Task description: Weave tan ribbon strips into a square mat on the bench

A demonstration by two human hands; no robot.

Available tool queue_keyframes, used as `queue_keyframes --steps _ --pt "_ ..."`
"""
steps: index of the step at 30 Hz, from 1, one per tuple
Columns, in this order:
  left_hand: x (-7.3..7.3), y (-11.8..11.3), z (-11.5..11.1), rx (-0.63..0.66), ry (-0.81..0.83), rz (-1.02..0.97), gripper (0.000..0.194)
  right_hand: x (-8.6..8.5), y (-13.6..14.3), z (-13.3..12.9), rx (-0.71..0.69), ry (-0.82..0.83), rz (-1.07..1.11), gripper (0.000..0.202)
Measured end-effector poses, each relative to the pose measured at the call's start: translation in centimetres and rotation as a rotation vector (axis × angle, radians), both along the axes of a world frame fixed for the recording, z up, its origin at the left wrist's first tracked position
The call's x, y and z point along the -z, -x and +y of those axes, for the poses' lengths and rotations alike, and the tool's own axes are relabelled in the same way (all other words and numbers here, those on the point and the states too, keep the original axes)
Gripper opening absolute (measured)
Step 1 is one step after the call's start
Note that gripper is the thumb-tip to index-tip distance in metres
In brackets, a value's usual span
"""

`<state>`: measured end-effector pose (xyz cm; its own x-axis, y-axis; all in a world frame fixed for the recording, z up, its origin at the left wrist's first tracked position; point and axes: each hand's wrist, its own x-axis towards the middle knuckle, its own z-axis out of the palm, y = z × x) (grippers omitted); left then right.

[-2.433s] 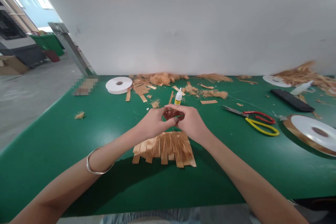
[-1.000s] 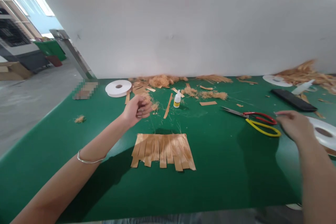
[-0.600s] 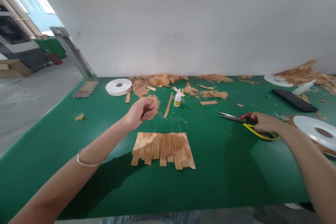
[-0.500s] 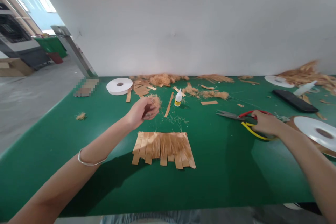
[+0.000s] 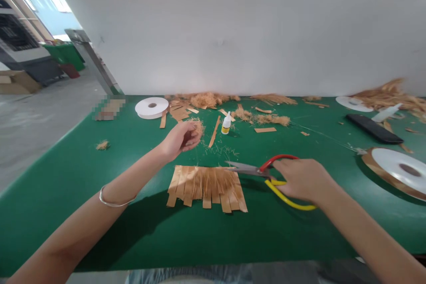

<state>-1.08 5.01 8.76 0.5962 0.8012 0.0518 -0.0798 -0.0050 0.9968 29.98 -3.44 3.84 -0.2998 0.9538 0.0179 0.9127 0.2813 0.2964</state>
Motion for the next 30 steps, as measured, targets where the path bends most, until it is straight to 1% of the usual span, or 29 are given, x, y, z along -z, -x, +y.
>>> queue_keyframes --steps 1,4,9,13,17,20,24,30 --pt "0.0 0.0 0.0 0.002 0.001 0.003 0.022 -0.2 1.3 0.1 -0.053 0.067 -0.018 0.015" --pt "0.1 0.1 -0.1 0.019 -0.004 -0.009 0.022 -1.0 4.2 0.7 -0.122 0.184 -0.063 0.022" --pt "0.0 0.1 -0.4 0.058 -0.001 -0.032 0.023 -1.7 6.6 2.2 -0.207 0.185 -0.101 0.033" --pt "-0.1 0.0 -0.6 0.069 -0.002 -0.045 0.025 -1.8 7.9 3.0 -0.225 0.163 -0.12 0.035" --pt "-0.1 0.0 -0.6 0.069 -0.011 -0.055 0.027 -1.7 8.9 3.7 -0.197 0.211 -0.167 0.04" --pt "-0.3 0.1 -0.6 0.081 -0.036 -0.072 0.027 -1.3 9.2 4.1 -0.204 0.245 -0.179 0.042" --pt "-0.8 0.2 -0.9 0.107 -0.036 -0.107 0.027 -0.7 9.2 4.3 -0.221 0.233 -0.179 0.043" --pt "-1.2 0.2 -1.1 0.1 0.01 -0.19 0.024 -0.2 9.1 4.2 -0.21 0.221 -0.185 0.042"
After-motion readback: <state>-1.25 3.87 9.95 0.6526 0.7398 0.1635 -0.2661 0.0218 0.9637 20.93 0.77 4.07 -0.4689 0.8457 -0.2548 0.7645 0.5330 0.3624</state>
